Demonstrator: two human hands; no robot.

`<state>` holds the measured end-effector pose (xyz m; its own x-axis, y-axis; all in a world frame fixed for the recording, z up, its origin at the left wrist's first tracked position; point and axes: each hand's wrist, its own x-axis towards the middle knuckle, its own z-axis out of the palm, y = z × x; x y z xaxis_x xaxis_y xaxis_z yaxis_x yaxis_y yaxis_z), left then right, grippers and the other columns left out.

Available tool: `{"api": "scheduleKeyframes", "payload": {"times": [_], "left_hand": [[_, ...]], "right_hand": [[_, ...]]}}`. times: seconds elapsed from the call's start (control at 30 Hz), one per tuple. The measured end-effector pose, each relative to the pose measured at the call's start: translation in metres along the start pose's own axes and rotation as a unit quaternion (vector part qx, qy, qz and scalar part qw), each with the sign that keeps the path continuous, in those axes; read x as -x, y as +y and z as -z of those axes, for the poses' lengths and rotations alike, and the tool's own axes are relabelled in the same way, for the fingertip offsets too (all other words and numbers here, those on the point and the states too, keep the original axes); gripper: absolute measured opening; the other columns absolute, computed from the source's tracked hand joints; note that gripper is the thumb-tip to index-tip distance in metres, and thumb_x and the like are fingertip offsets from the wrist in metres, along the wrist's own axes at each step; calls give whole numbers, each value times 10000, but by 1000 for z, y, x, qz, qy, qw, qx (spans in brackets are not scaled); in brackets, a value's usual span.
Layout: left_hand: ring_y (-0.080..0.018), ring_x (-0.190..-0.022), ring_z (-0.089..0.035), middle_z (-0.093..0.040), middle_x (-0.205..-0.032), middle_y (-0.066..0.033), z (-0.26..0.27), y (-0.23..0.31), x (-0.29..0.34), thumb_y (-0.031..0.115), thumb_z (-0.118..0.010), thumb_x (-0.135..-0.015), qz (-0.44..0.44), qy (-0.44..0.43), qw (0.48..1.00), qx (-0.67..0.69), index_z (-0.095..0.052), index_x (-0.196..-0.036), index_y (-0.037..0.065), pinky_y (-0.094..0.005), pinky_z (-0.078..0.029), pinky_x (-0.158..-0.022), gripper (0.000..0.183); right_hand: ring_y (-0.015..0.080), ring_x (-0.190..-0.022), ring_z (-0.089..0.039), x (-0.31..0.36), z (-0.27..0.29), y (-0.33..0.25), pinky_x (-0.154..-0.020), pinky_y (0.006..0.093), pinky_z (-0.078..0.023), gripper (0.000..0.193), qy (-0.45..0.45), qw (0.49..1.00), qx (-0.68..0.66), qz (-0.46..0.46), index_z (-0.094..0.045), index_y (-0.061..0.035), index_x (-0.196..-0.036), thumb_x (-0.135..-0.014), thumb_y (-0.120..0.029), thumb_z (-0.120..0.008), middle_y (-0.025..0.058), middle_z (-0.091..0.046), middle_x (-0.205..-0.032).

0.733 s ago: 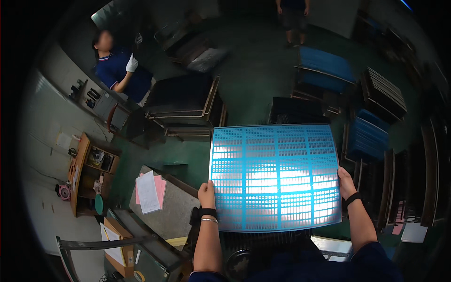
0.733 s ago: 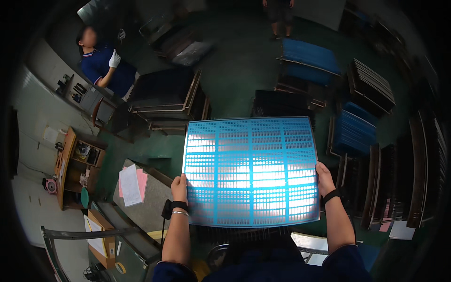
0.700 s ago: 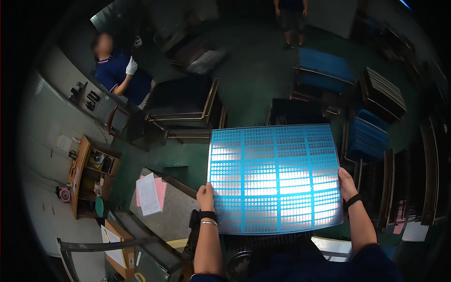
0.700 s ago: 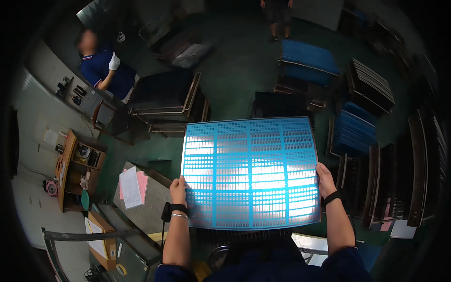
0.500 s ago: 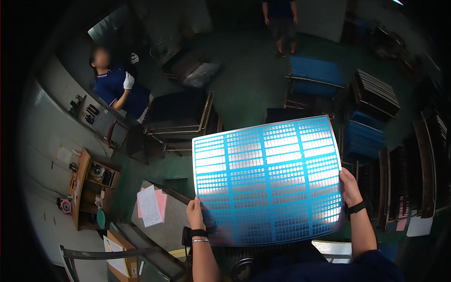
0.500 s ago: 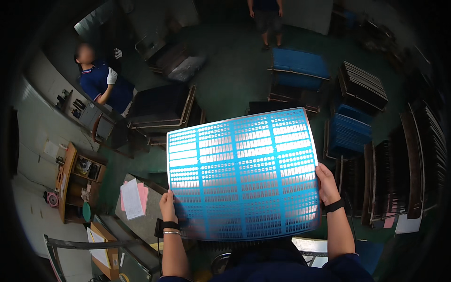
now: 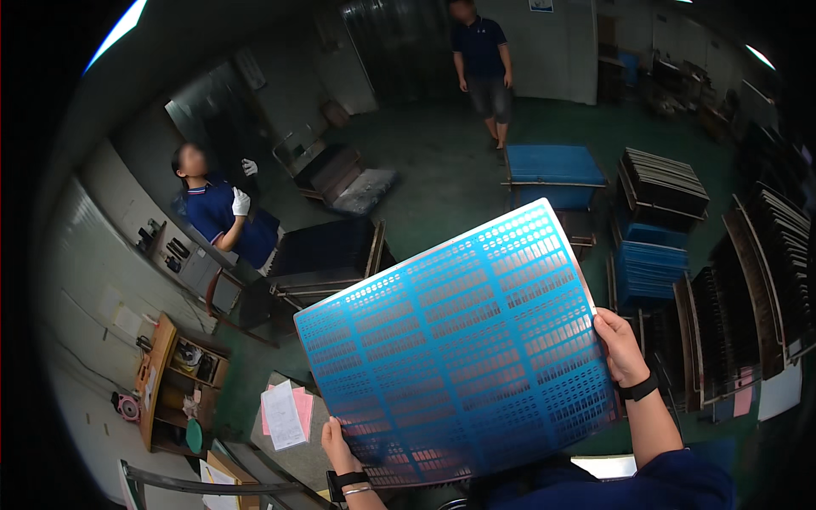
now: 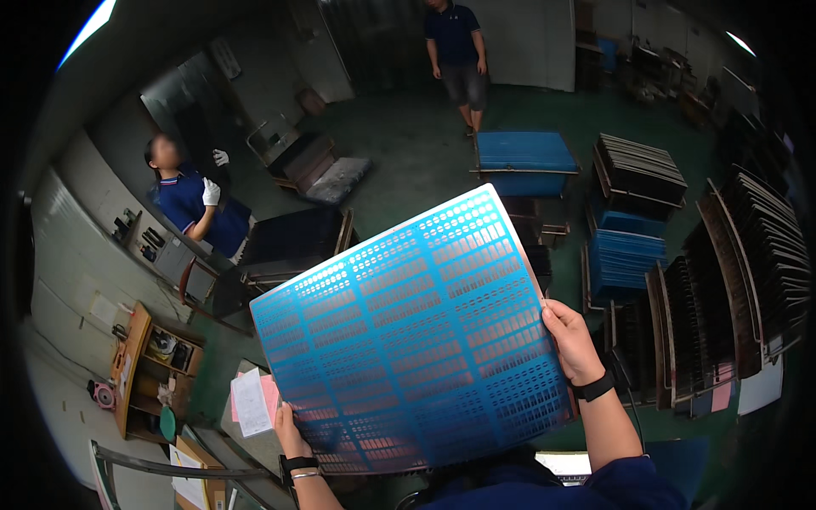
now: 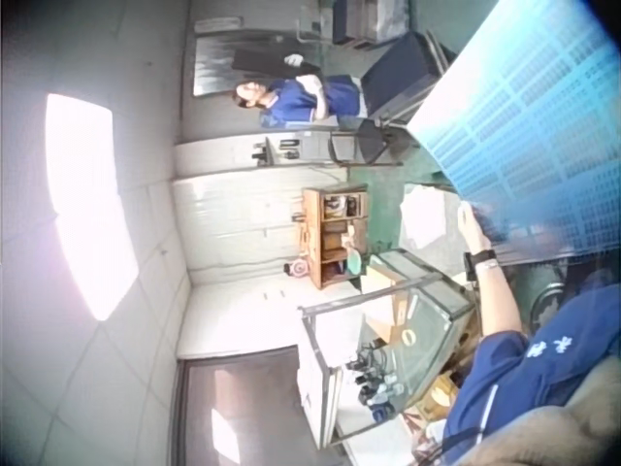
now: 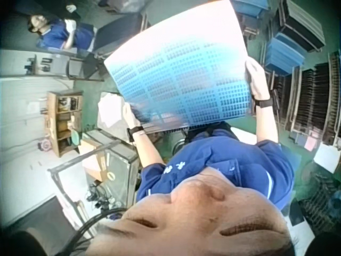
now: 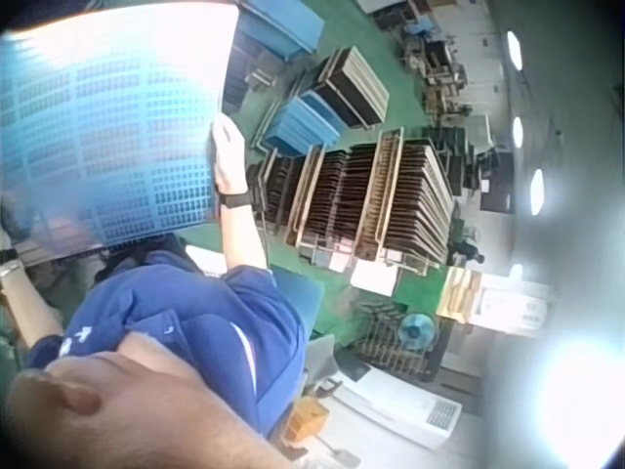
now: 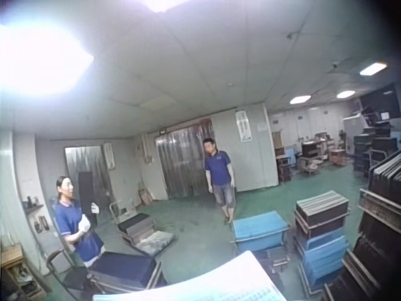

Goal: The recorder marks metal sheets with a pen and organizes them into a vertical drying or storage rack.

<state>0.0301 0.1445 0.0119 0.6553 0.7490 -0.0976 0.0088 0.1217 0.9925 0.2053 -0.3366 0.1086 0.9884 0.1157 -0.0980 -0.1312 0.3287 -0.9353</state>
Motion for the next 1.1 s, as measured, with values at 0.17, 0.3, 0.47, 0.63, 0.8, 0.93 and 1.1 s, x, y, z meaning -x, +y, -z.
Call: {"api": "scheduleKeyframes", "payload": {"times": [0.17,0.3,0.47,0.63,0.8,0.93,1.1], "left_hand": [[-122,-941,-595,-652,-1039,-43,-2,37,12,237,-457,-1016,-4,-3,1000,22,-611,-1057,37,-286,-473,-830,255],[-149,-992,-585,-624,-1111,-51,-15,80,19,217,-457,-1018,-98,-21,990,98,-577,-1113,38,-305,-469,-872,235],[-168,-1074,-551,-600,-1160,-29,-32,110,17,137,-457,-1012,-249,-136,933,224,-572,-1106,117,-371,-451,-947,150],[-249,-1156,-542,-582,-1217,-118,-16,128,-6,256,-545,-942,-90,-196,963,159,-524,-1231,93,-385,-470,-956,333],[-235,-1235,-508,-456,-1408,-120,-63,78,12,252,-433,-999,-10,-146,933,330,-420,-1384,134,-401,-487,-994,403],[-246,-1278,-462,-426,-1439,-106,-97,111,24,336,-354,-1015,48,-313,782,537,-383,-1413,112,-425,-421,-1056,458],[-245,-1239,-493,-466,-1389,-132,-58,114,29,461,-346,-999,125,-309,834,439,-423,-1359,60,-412,-434,-1013,544]], "right_hand": [[76,-897,-570,-10,-3,-11,-813,239,-466,257,-11,998,13,52,-577,-20,-1121,-999,-233,-504,13,-617,-992],[78,-936,-568,-34,-7,-34,-846,238,-457,237,-33,988,39,148,-550,-26,-1156,-994,-195,-513,12,-607,-1021],[68,-989,-557,-71,-1,-68,-850,217,-441,240,-34,972,-29,231,-526,-71,-1217,-1003,-174,-494,-18,-590,-1066],[133,-1289,-422,-81,-43,-72,-1019,359,-365,340,-9,964,-169,204,-451,-127,-1326,-1019,-272,-435,-19,-447,-1420],[150,-1319,-395,-105,-24,-33,-1049,391,-354,363,-177,919,-341,82,-430,-130,-1347,-1021,-288,-417,5,-397,-1463],[163,-1343,-374,-105,50,-28,-1074,416,-344,381,-299,851,-429,-52,-413,-134,-1364,-1022,-300,-403,24,-358,-1498],[147,-897,-679,-80,20,-19,-717,310,-589,344,-225,951,-186,-99,-586,-43,-1180,-1012,-287,-411,126,-666,-1106]]}}
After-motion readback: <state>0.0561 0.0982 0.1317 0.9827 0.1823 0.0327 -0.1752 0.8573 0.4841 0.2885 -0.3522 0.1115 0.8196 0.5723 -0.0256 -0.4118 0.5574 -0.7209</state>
